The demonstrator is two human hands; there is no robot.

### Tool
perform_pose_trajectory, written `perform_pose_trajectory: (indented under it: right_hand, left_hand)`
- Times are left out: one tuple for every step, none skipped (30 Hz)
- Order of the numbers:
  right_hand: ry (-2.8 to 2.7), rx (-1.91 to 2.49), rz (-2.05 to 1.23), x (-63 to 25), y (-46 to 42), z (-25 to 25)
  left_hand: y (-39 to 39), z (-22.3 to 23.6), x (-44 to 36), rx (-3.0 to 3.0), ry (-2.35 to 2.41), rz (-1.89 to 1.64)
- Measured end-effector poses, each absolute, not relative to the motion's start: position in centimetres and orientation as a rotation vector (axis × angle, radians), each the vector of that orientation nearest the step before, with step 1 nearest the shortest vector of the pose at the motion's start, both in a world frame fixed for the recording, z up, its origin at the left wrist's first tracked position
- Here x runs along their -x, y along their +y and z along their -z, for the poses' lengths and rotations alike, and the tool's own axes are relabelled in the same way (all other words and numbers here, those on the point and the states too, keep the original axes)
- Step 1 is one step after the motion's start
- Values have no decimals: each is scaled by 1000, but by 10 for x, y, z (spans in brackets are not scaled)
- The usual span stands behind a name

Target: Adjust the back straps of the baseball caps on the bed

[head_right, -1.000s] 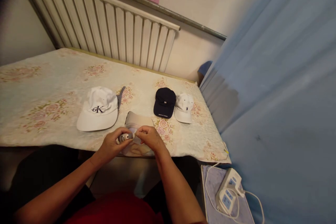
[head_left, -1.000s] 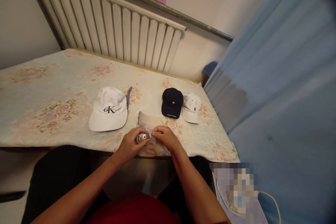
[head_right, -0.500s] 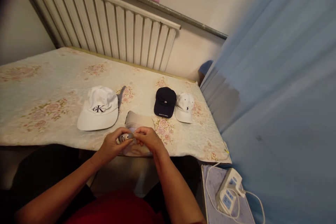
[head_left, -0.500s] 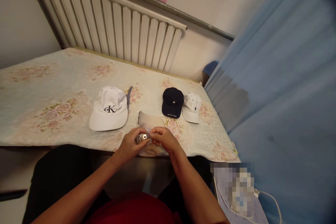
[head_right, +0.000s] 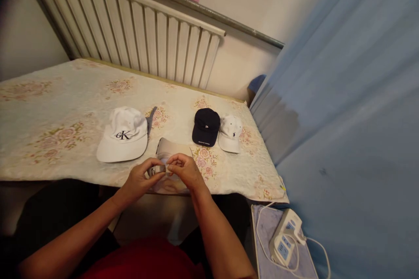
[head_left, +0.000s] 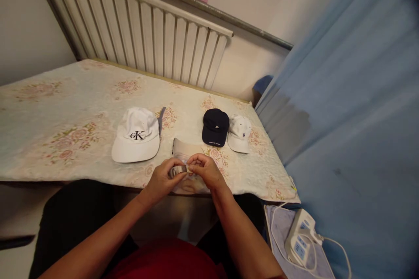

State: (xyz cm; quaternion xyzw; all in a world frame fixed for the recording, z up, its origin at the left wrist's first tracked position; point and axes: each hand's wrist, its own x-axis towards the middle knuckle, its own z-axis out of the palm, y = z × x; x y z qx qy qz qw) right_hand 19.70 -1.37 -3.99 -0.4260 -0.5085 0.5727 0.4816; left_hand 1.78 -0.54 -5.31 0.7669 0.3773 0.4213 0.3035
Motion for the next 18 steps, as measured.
perform_pose_trajectory:
  right_hand:
    - [-1247, 1047, -1385, -198, -14, 41]
    - [-1258, 1056, -1373, -199, -15, 41]
    - [-1270, 1065, -1361, -201, -16, 42]
    - [-1283, 1072, -1351, -202, -16, 43]
    - [-1295, 1076, -1346, -203, -16, 44]
    - [-1299, 1078, -1345, -204, -16, 45]
    - [-1297, 1076, -1354, -203, -16, 45]
    - [-1288, 1072, -1367, -203, -16, 46]
    - [-1276, 1068, -1376, -201, -16, 46]
    - [-1264, 1063, -1379, -199, -15, 46]
    - [-1255, 1058, -1376, -197, -15, 45]
    - [-1253, 1054, -1363, -195, -15, 44]
    - [-1261, 1055, -1344, -193, -16, 42]
    - [-1280, 1061, -1321, -191, -17, 40]
    - [-1313, 1072, -1300, -190, -19, 37]
    - [-1359, 1088, -1273, -189, -21, 33]
    - [-1419, 1112, -1233, -189, -23, 29]
    - [-1486, 1137, -1179, -189, -25, 26]
  left_hand:
    - [-5, 53, -17, -2030, 1001, -1112]
    - [-6, 53, -17, -2027, 1004, -1105]
    - [-6, 53, -17, -2024, 1009, -1097]
    - [-6, 53, -17, -2022, 1016, -1089]
    - [-6, 53, -17, -2019, 1023, -1081]
    - [-6, 53, -17, -2017, 1028, -1072]
    - [-6, 53, -18, -2014, 1032, -1064]
    - [-6, 53, -18, -2012, 1035, -1057]
    - [-6, 52, -19, -2011, 1034, -1053]
    - [-6, 52, -20, -2009, 1029, -1050]
    - [-6, 52, -20, -2007, 1021, -1052]
    - [-6, 51, -20, -2005, 1012, -1056]
    - [-6, 51, -20, -2002, 1004, -1057]
    - [-6, 51, -19, -1998, 1002, -1052]
    - [-6, 51, -19, -1989, 1006, -1043]
    - [-6, 51, -18, -1978, 1011, -1030]
    - [-6, 52, -17, -1963, 1013, -1017]
    - [-5, 52, -16, -1943, 1011, -1006]
